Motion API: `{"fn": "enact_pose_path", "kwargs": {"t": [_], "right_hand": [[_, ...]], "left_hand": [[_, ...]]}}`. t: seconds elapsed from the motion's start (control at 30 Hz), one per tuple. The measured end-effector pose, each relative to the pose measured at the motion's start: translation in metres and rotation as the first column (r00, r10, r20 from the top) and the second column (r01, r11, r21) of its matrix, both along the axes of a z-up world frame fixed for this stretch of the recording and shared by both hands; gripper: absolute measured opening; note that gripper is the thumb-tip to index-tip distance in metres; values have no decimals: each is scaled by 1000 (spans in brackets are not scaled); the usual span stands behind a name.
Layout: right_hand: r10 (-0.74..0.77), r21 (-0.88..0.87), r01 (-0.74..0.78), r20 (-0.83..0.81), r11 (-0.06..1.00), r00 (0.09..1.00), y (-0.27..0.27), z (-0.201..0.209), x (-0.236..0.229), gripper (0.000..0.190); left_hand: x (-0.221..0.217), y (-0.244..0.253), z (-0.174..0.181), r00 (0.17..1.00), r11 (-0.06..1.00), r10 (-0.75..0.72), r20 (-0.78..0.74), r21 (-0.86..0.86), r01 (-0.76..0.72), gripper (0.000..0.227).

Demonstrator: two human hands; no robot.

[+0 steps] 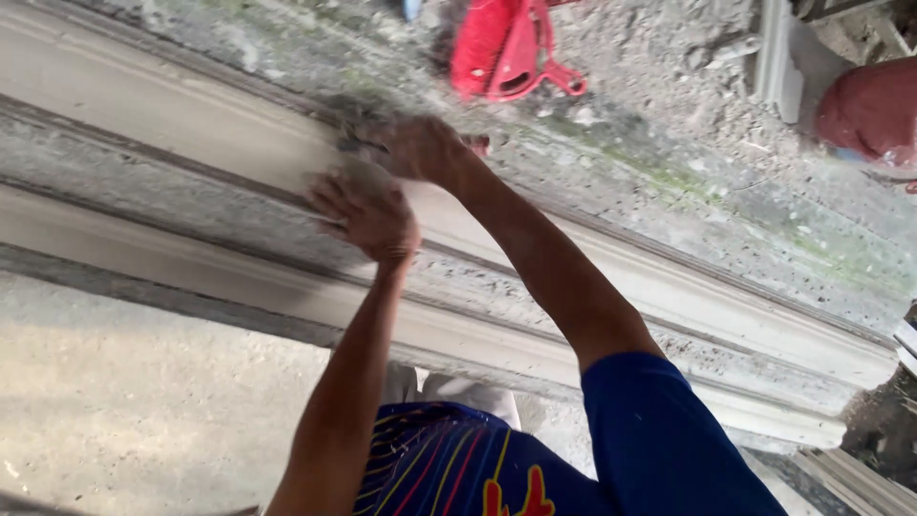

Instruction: The person scrubs a long white molding piece with a small brush, then uses a red dustpan to wipe the surface. The person works along the length of the molding, repeatedly scrubbing and wiping different sections.

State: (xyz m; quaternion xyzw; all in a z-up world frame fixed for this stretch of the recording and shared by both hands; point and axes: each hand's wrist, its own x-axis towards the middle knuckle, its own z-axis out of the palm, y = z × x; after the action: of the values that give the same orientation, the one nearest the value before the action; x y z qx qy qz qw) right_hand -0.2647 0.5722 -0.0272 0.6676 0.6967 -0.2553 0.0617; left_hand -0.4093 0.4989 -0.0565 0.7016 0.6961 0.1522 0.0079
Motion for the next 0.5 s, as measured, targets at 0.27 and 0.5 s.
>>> {"fn": "enact_pose_path", "kwargs": {"t": [0.27,0.5], "right_hand": [[-141,-184,168,151,968,978,-96,113,51,48],[-479,-225,539,271,812,835,-281,121,131,45]], "left_hand": [[-88,77,6,985,994,-89,150,-45,97,84],[-184,226,-42,982,964,172,-73,-192,-183,97]]}}
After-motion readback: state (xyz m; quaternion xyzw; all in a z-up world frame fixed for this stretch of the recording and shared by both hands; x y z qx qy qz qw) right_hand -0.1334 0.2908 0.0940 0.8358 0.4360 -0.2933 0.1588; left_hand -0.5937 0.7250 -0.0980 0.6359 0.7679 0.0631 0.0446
